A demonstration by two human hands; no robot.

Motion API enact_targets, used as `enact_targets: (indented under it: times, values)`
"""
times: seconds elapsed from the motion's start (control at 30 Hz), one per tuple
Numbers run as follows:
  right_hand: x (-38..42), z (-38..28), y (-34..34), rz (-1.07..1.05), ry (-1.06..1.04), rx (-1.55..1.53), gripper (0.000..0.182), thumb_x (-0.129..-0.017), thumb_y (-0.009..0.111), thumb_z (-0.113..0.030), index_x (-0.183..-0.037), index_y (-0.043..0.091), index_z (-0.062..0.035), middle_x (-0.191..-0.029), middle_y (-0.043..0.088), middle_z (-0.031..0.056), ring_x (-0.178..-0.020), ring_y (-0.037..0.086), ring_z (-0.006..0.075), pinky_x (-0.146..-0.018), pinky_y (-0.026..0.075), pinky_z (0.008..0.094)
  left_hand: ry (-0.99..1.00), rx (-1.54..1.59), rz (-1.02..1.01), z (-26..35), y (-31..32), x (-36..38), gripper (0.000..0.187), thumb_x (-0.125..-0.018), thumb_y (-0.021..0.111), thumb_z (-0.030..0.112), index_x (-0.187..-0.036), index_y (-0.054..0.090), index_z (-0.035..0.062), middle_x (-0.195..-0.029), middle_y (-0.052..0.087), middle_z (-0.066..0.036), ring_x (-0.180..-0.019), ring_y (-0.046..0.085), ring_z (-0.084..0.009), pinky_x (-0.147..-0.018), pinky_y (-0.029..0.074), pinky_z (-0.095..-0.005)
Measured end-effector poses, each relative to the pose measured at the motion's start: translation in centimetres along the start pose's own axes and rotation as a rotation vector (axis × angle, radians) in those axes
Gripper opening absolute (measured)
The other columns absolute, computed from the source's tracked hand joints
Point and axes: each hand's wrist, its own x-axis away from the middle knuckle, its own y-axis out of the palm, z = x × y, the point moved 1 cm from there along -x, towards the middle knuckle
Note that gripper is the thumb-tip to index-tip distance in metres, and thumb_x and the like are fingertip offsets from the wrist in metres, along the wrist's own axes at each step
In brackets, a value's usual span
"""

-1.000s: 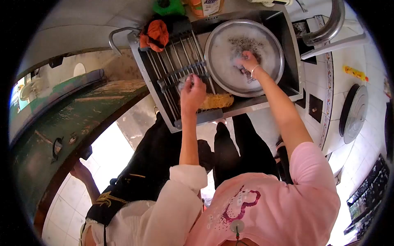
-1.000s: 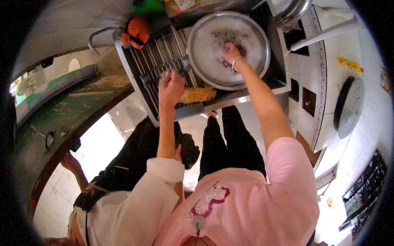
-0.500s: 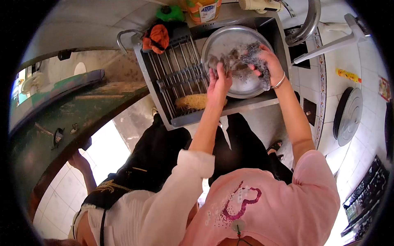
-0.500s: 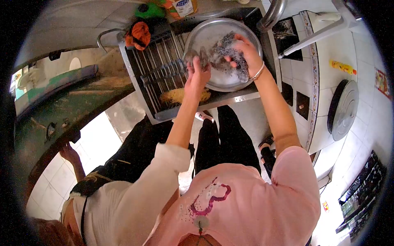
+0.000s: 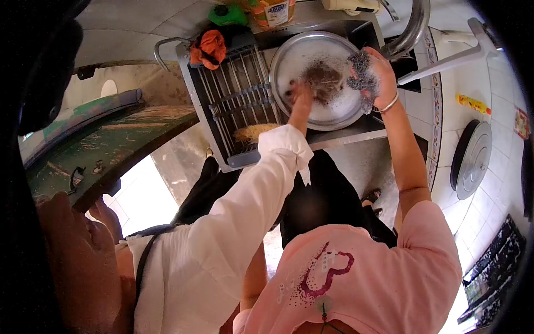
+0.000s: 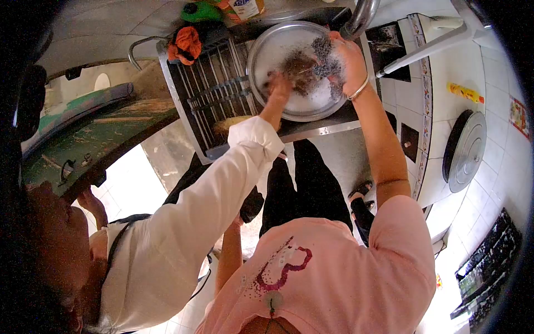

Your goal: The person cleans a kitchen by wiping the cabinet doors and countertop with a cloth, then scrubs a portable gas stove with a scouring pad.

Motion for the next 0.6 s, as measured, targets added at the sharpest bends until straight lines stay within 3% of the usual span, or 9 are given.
enact_targets:
  times: [0.07,0.17,0.23,0.3,0.37,0.43,0.5,0.53,0.6]
  values:
    - [-0.1,0.1,-0.4,0.057,0.007,-0.064,0.022,-0.095,0.049,-0.024,-0.112,0.052,-0.0098,-0.079,0.061,0.0117,-0.059,0.057,0.0151,-0.034,0.036,0.0232,0.019,-0.159,-0.017,1.2,0.6,-1.0,0.048,-0.093,0.055,0.032,-0.135,0.048,0.0100,-0.141,0.043,-0.008,-0.132,0.037,-0.0231,-0.100,0.040,-0.0446]
    - [-0.3,0.5,-1.0,0.072,-0.033,0.018,0.021,-0.095,0.049,-0.023,-0.110,0.052,-0.0081,-0.077,0.061,0.0112,-0.059,0.056,0.0148,-0.033,0.034,0.0233,0.374,-1.335,0.227,3.1,-0.6,-0.4,0.058,-0.092,0.060,0.030,-0.142,0.038,0.0127,-0.146,0.034,-0.005,-0.133,0.035,-0.0259,-0.089,0.050,-0.0498]
    - [0.0,0.1,-1.1,0.044,-0.059,0.124,0.021,-0.095,0.049,-0.024,-0.107,0.053,-0.0076,-0.077,0.060,0.0105,-0.059,0.056,0.0144,-0.035,0.036,0.0229,0.287,-1.199,-0.069,2.0,-2.3,-0.2,0.059,-0.092,0.059,0.027,-0.143,0.035,0.0096,-0.147,0.029,-0.004,-0.130,0.036,-0.0261,-0.091,0.050,-0.0482]
    - [0.1,-0.3,-1.5,0.018,-0.088,0.232,0.020,-0.095,0.049,-0.025,-0.103,0.054,-0.0072,-0.076,0.060,0.0098,-0.060,0.056,0.0141,-0.038,0.037,0.0226,0.353,-1.307,0.085,0.8,-4.9,1.6,0.057,-0.091,0.057,0.023,-0.142,0.036,0.0080,-0.147,0.024,-0.003,-0.123,0.041,-0.0229,-0.088,0.052,-0.0426]
    - [0.0,-0.4,-2.4,-0.106,-0.190,0.416,0.020,-0.094,0.049,-0.025,-0.098,0.056,-0.0068,-0.075,0.059,0.0087,-0.062,0.055,0.0136,-0.043,0.038,0.0217,0.525,-1.888,0.290,0.5,-7.9,3.2,0.054,-0.089,0.056,0.020,-0.139,0.040,0.0094,-0.140,0.037,-0.004,-0.119,0.045,-0.0221,-0.086,0.052,-0.0430]
    - [0.0,-0.3,-2.6,-0.089,-0.209,0.354,0.021,-0.094,0.049,-0.027,-0.092,0.056,-0.0064,-0.074,0.059,0.0084,-0.063,0.054,0.0132,-0.046,0.038,0.0206,0.398,-2.255,0.016,1.7,-7.1,2.6,0.050,-0.087,0.051,0.011,-0.137,0.043,0.0099,-0.126,0.052,-0.006,-0.112,0.051,-0.0206,-0.079,0.054,-0.0355]
    - [0.0,-0.8,-2.6,-0.031,-0.189,0.232,0.023,-0.093,0.050,-0.027,-0.089,0.056,-0.0061,-0.074,0.059,0.0083,-0.063,0.054,0.0129,-0.048,0.038,0.0197,0.060,-2.673,0.370,2.2,-8.9,4.6,0.041,-0.085,0.043,0.002,-0.124,0.054,0.0085,-0.110,0.062,-0.007,-0.106,0.055,-0.0212,-0.072,0.052,-0.0291]
    - [0.3,-2.2,-2.2,-0.129,-0.660,0.695,0.023,-0.092,0.051,-0.028,-0.091,0.056,-0.0057,-0.075,0.058,0.0083,-0.063,0.053,0.0126,-0.048,0.037,0.0197,0.399,-2.743,0.162,3.8,-13.8,7.4,0.036,-0.083,0.040,-0.003,-0.110,0.062,0.0074,-0.110,0.061,-0.009,-0.104,0.057,-0.0216,-0.075,0.050,-0.0257]
    - [1.2,-2.5,-1.4,-0.230,-1.135,1.150,0.023,-0.091,0.052,-0.028,-0.094,0.056,-0.0052,-0.075,0.058,0.0083,-0.063,0.053,0.0123,-0.048,0.037,0.0196,0.303,-2.489,0.317,3.3,-10.5,6.2,0.025,-0.082,0.046,0.002,-0.100,0.063,0.0039,-0.111,0.060,-0.010,-0.110,0.053,-0.0250,-0.082,0.051,-0.0339]
